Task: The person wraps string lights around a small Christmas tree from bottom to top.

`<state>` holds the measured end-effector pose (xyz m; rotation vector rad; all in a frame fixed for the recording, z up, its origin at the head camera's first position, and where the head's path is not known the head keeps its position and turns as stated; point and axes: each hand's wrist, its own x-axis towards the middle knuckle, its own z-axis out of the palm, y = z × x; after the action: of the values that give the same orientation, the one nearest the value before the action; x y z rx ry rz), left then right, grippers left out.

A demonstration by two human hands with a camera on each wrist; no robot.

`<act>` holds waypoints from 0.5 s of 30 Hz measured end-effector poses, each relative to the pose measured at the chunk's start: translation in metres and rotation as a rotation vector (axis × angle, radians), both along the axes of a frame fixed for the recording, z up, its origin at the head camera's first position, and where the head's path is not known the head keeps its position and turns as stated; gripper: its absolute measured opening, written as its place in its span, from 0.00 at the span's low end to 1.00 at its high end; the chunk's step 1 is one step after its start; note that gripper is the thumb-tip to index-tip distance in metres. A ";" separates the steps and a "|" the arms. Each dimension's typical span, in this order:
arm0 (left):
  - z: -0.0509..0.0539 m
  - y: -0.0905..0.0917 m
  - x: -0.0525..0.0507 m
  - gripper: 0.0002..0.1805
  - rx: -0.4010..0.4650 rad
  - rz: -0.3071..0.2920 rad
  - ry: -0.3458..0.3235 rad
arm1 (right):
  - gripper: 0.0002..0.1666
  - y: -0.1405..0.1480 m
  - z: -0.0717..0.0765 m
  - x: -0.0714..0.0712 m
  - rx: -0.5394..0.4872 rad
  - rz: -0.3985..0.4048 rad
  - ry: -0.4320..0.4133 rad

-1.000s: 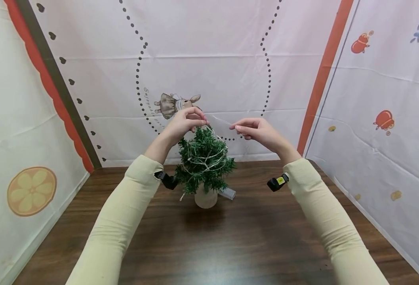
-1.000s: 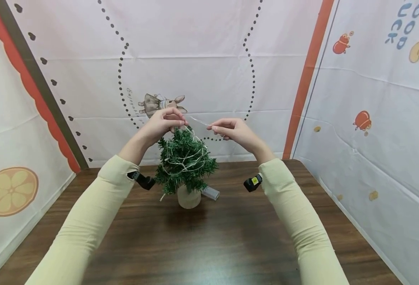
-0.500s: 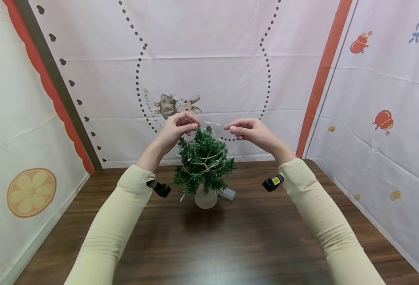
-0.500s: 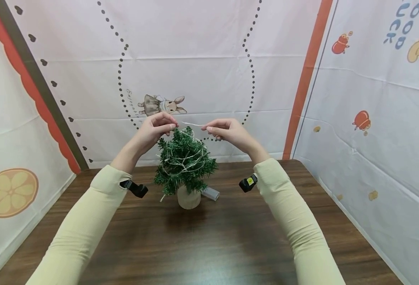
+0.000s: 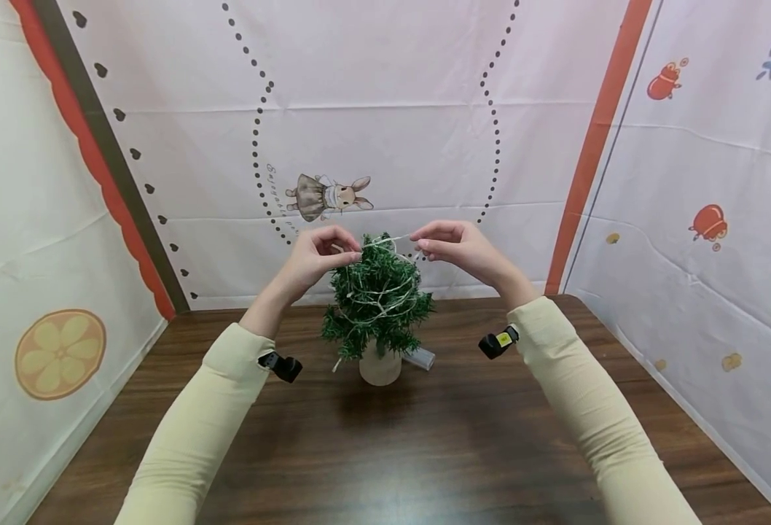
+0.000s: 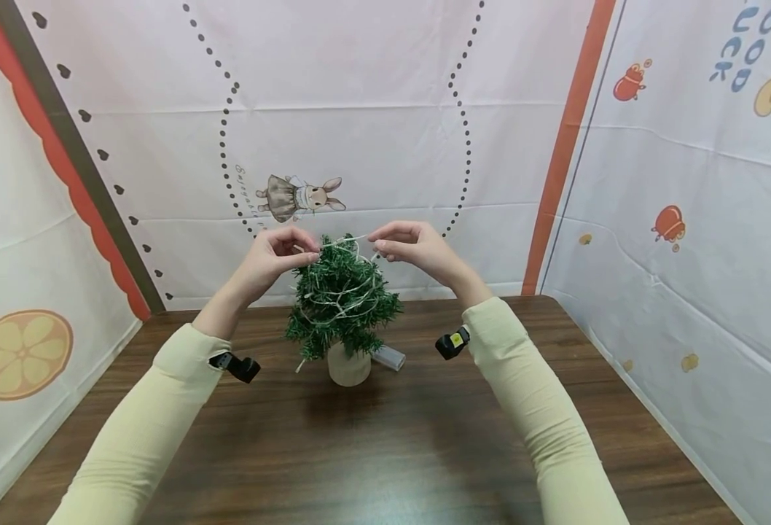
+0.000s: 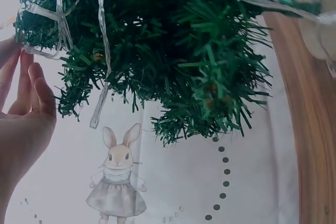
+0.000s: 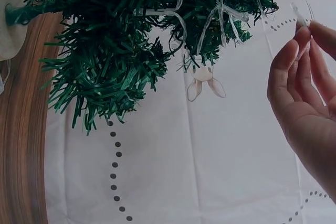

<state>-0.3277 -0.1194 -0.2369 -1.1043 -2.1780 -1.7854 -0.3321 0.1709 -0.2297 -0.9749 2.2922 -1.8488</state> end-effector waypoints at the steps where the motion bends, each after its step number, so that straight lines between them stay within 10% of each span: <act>1: 0.000 0.000 0.002 0.04 -0.024 0.010 0.021 | 0.14 0.001 -0.001 0.000 -0.011 -0.001 -0.002; 7: -0.003 -0.002 0.009 0.07 -0.166 0.067 0.113 | 0.13 0.005 -0.008 0.002 -0.039 -0.041 0.021; 15: 0.004 -0.005 0.019 0.13 -0.108 0.205 0.060 | 0.17 -0.001 -0.010 0.003 -0.061 -0.143 0.056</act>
<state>-0.3085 -0.1247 -0.2325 -0.9034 -2.2820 -1.5467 -0.3290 0.1700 -0.2396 -0.9034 2.4102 -1.9802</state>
